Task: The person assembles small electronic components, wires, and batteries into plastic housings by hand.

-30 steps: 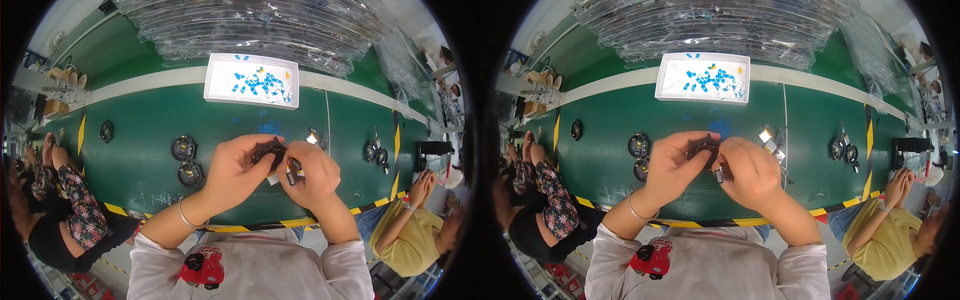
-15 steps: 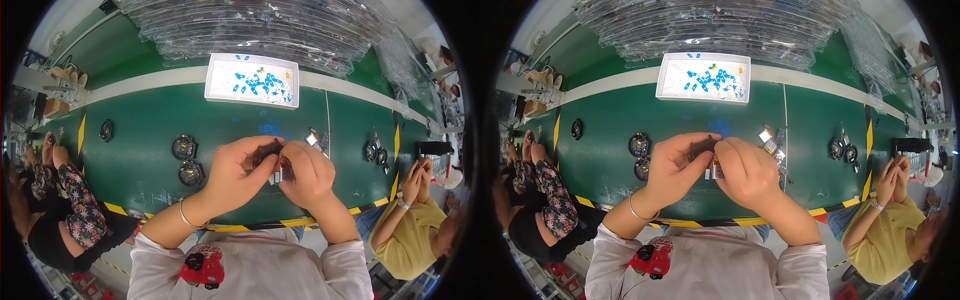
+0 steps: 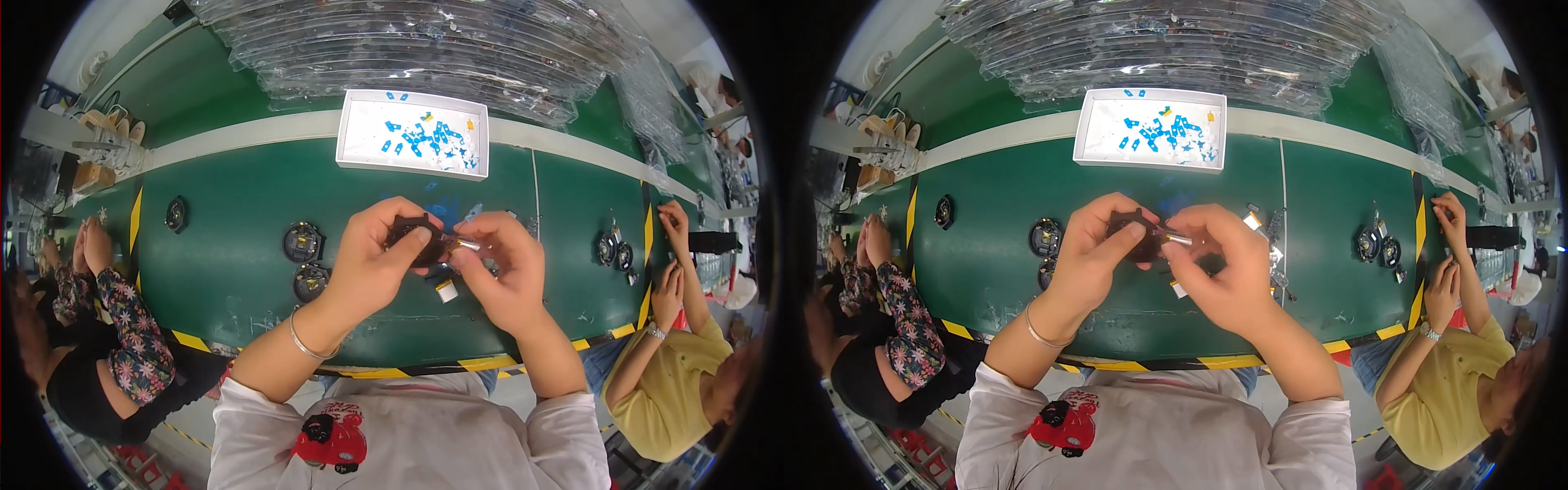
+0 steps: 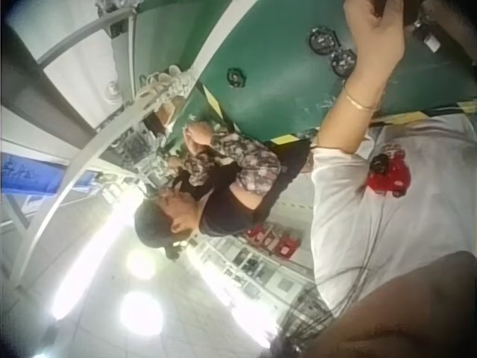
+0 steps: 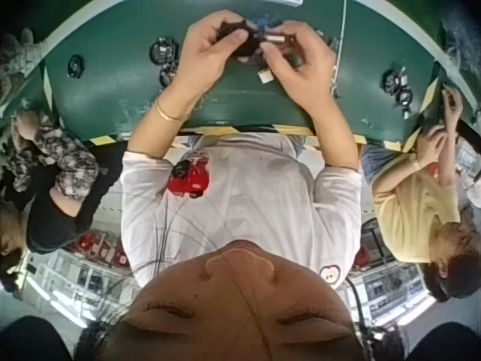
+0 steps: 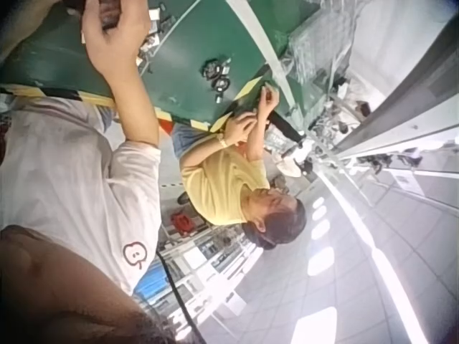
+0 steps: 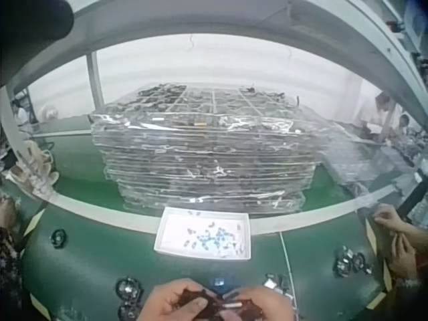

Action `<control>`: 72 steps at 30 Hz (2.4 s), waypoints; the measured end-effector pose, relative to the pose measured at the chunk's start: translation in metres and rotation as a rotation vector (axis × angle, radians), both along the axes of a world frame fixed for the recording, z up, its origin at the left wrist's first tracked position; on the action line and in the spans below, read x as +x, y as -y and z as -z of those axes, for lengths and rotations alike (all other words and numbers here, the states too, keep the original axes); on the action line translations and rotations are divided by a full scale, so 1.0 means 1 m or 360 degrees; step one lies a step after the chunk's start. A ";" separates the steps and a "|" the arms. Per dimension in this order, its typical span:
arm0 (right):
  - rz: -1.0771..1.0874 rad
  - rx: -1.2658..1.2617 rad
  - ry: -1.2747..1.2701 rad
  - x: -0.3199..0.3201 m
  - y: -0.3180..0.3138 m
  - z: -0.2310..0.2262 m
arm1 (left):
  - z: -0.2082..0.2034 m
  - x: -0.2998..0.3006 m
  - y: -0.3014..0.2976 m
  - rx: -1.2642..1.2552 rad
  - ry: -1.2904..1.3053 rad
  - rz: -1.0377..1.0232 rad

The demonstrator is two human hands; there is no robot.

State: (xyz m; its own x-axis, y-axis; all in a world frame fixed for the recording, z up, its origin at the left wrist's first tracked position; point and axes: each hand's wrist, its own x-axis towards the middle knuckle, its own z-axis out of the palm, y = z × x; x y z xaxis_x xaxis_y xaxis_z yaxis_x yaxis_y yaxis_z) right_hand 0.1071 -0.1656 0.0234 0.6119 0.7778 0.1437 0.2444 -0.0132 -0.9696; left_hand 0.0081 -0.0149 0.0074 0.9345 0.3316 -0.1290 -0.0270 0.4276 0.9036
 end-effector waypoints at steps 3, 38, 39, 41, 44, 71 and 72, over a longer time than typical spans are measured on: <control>0.0005 0.0208 -0.0620 0.001 -0.001 0.006 | -0.004 0.003 0.001 -0.0014 -0.0089 -0.0051; -0.0158 0.0100 -0.1167 0.030 0.006 0.005 | -0.007 0.003 0.002 -0.0170 -0.0215 0.0394; -0.0101 0.0053 -0.0994 0.031 0.007 0.005 | -0.012 0.004 0.000 -0.0169 -0.0215 0.0401; -0.0029 0.0070 -0.0955 0.029 0.007 0.003 | -0.021 0.004 -0.006 -0.0547 -0.0443 0.0451; 0.0089 0.0100 -0.0864 0.024 0.006 0.001 | -0.013 0.003 -0.012 -0.0819 -0.0414 0.0498; 0.0138 0.0103 0.0901 0.010 -0.005 0.009 | 0.008 0.002 0.006 -0.0763 -0.0206 0.0056; 0.0141 0.0095 0.0890 0.010 -0.005 0.009 | 0.009 0.003 0.005 -0.0766 -0.0207 0.0051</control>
